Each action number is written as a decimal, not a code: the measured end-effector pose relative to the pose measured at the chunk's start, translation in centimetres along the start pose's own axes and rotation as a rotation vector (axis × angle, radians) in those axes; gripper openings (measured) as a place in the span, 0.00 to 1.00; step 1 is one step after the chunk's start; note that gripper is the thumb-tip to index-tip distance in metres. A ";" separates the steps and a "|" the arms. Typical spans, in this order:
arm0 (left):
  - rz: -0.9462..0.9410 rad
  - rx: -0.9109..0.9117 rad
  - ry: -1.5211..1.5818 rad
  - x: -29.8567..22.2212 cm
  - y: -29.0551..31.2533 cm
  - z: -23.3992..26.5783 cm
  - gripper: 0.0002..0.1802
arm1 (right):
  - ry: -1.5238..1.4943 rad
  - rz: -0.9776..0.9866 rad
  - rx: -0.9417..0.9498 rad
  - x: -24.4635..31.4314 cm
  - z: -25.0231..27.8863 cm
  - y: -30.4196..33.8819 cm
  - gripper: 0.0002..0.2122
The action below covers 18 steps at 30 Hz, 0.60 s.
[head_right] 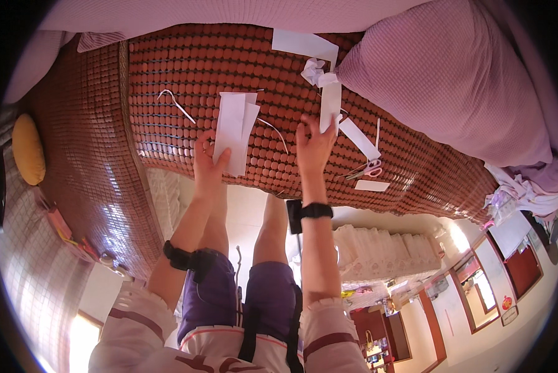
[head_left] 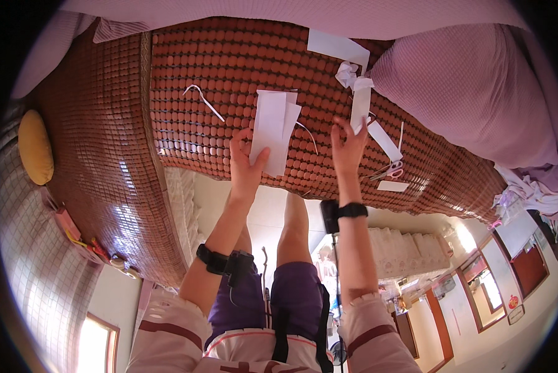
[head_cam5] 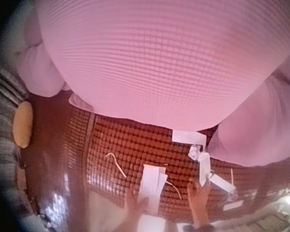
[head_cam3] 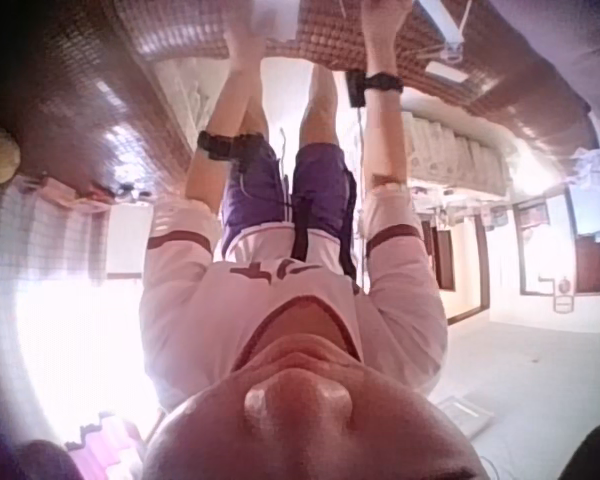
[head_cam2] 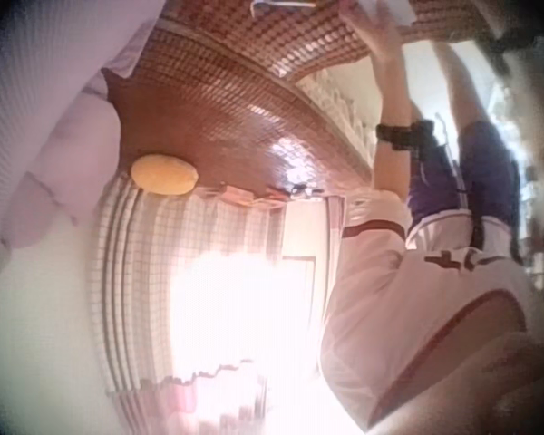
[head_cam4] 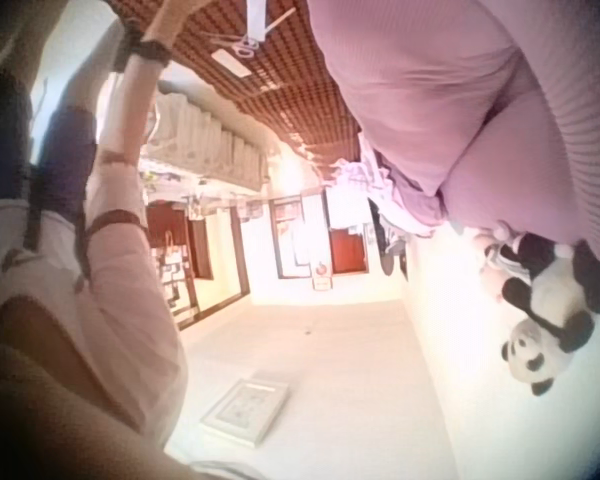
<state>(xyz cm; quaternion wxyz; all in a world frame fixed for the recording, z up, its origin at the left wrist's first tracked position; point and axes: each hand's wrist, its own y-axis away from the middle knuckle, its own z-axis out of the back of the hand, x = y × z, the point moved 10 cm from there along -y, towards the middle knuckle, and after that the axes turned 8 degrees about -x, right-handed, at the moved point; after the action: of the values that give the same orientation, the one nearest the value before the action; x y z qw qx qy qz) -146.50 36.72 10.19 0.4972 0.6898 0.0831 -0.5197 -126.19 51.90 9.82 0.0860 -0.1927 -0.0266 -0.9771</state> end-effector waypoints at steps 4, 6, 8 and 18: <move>0.078 0.019 -0.033 0.8 0.3 -0.2 0.27 | 0.148 0.019 0.290 -3.8 -3.9 -0.3 0.22; 0.104 0.026 -0.032 1.1 0.5 -0.3 0.26 | 0.245 0.056 0.274 -4.3 -4.0 -0.1 0.24; 0.092 0.025 -0.012 1.0 0.6 -0.4 0.26 | 0.319 0.095 0.260 -4.4 -3.6 -0.1 0.26; 0.316 0.082 0.024 3.5 1.4 -1.7 0.15 | -0.355 -0.076 -0.139 -1.9 7.5 -0.4 0.14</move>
<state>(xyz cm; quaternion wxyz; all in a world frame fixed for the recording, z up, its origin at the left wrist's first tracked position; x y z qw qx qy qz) -143.01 35.93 8.16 0.5429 0.7203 -0.0416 -0.4297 -121.73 53.22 16.05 0.0295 -0.3663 0.0190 -0.9299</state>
